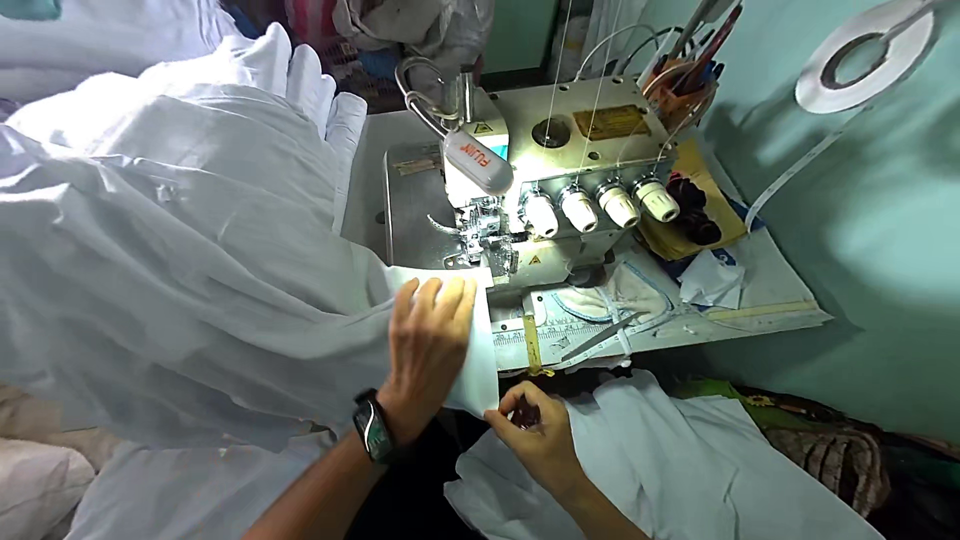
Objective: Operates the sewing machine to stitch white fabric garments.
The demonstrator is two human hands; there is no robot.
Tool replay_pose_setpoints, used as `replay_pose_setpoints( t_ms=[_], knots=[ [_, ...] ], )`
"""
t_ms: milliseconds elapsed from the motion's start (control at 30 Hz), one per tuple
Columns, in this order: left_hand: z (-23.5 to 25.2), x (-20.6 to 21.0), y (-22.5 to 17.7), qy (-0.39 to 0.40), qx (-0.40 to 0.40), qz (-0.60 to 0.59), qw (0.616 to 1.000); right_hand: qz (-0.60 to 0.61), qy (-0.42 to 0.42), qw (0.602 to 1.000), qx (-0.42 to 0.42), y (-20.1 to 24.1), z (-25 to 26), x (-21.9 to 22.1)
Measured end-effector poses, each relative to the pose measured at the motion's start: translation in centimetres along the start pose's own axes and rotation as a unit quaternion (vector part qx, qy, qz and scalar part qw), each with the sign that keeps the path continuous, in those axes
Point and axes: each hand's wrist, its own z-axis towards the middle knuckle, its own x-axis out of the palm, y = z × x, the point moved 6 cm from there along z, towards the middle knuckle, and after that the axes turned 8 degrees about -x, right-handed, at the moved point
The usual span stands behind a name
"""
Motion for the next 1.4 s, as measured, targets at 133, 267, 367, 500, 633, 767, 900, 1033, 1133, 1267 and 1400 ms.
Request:
replay_pose_setpoints(
  t_ms=[133, 267, 367, 500, 633, 767, 900, 1033, 1133, 1267, 1400],
  knots=[
    [-0.4, 1.7, 0.7, 0.018, -0.047, -0.031, 0.998, -0.025, -0.021, 0.996, -0.079, 1.2, 1.4, -0.2],
    [2.5, 1.7, 2.9, 0.113, -0.032, -0.126, 0.985, -0.043, -0.026, 0.992, -0.118, 2.0, 3.4, 0.2],
    [5.1, 2.2, 4.5, 0.165, -0.025, -0.15, 0.975, -0.042, -0.041, 0.991, -0.117, 2.0, 5.6, 0.5],
    [8.4, 3.3, 6.4, 0.171, -0.037, -0.175, 0.969, -0.015, -0.063, 0.99, -0.125, 2.2, 8.7, 0.9],
    [10.9, 4.6, 8.5, 0.152, -0.094, -0.198, 0.964, -0.068, -0.081, 0.978, -0.182, 2.0, 11.5, 1.0],
    [12.9, 6.3, 12.1, 0.15, -0.197, -0.21, 0.946, -0.205, -0.099, 0.95, -0.215, 1.9, 12.3, 1.6],
    [13.3, 6.6, 14.2, 0.109, -0.318, -0.279, 0.899, -0.267, -0.094, 0.931, -0.23, 2.4, 11.8, 2.0],
    [11.7, 5.6, 15.5, 0.046, -0.385, -0.342, 0.856, -0.331, -0.057, 0.912, -0.237, 3.0, 11.1, 2.2],
    [9.7, 3.2, 15.2, -0.012, -0.383, -0.419, 0.823, -0.329, -0.028, 0.914, -0.237, 3.0, 10.7, 2.2],
    [6.0, -0.7, 13.7, -0.028, -0.35, -0.435, 0.829, -0.291, -0.012, 0.932, -0.217, 2.6, 10.4, 2.0],
    [4.6, -1.6, 13.7, -0.061, -0.35, -0.504, 0.787, -0.259, -0.013, 0.94, -0.219, 2.6, 10.1, 2.0]
  ],
)
